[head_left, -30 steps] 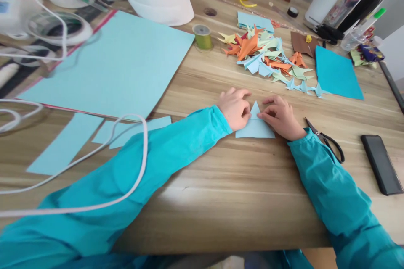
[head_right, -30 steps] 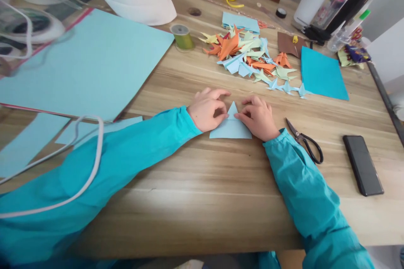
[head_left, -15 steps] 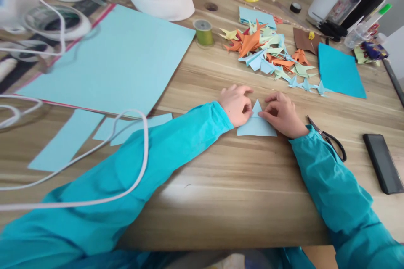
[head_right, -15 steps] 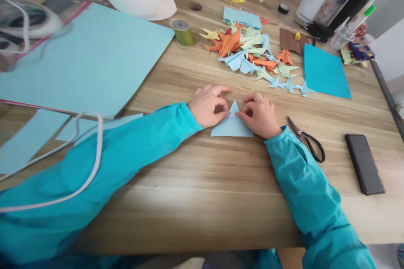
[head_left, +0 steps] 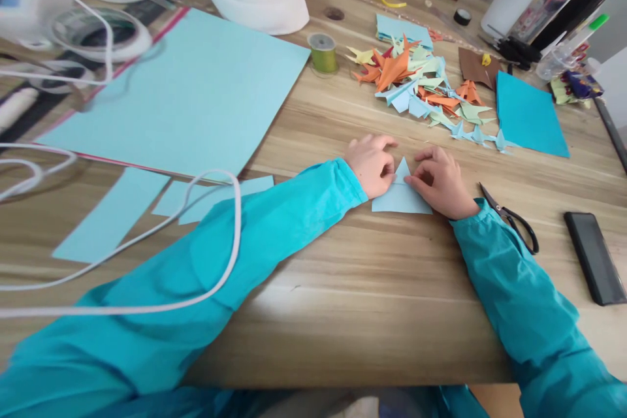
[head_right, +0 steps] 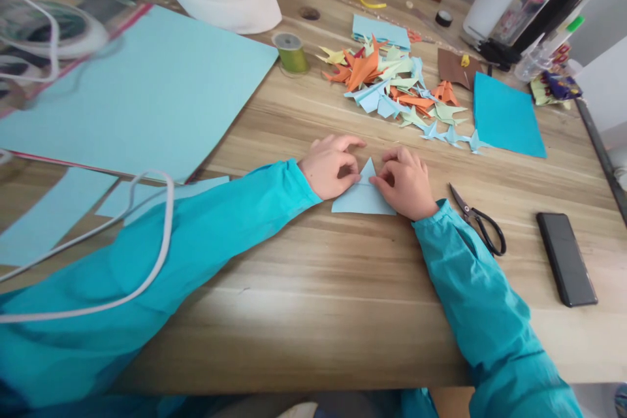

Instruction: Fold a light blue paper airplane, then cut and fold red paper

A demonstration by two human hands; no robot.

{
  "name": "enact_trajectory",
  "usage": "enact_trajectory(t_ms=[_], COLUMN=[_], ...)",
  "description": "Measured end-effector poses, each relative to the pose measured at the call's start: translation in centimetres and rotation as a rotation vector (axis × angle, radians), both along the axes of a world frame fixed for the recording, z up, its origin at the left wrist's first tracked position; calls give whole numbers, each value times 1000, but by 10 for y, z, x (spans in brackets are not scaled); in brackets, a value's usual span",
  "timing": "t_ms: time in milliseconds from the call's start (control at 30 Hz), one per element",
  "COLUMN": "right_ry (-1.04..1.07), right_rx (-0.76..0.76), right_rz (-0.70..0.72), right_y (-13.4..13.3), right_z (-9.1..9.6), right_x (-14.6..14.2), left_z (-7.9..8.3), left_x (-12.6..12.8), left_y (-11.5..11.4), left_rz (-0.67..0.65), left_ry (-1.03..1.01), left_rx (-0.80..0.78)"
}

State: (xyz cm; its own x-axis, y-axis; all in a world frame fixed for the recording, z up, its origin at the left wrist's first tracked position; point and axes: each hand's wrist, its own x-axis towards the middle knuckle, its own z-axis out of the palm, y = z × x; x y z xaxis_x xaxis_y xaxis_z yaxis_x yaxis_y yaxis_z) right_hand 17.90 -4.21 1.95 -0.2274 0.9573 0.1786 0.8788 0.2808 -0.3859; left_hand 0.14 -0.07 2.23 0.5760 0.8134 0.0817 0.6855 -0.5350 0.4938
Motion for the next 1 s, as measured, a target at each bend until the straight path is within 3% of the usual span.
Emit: enact_trajectory(t_ms=[133, 300, 500, 867, 1000], right_ry=[-5, 0, 27, 131, 75], right_rx=[1, -4, 0, 49, 76], right_rz=[-10, -13, -23, -42, 0], right_y=[0, 0, 0, -1, -2], right_z=[0, -1, -4, -11, -14], right_x=[-1, -1, -1, 3, 6], left_z=[-2, -11, -26, -23, -31], left_x=[-2, -2, 7, 8, 10], left_y=[-15, -48, -63, -65, -69], left_rz=[140, -123, -129, -150, -140], left_ry=[-49, -16, 73, 136, 141], left_rx=[132, 392, 378, 482, 523])
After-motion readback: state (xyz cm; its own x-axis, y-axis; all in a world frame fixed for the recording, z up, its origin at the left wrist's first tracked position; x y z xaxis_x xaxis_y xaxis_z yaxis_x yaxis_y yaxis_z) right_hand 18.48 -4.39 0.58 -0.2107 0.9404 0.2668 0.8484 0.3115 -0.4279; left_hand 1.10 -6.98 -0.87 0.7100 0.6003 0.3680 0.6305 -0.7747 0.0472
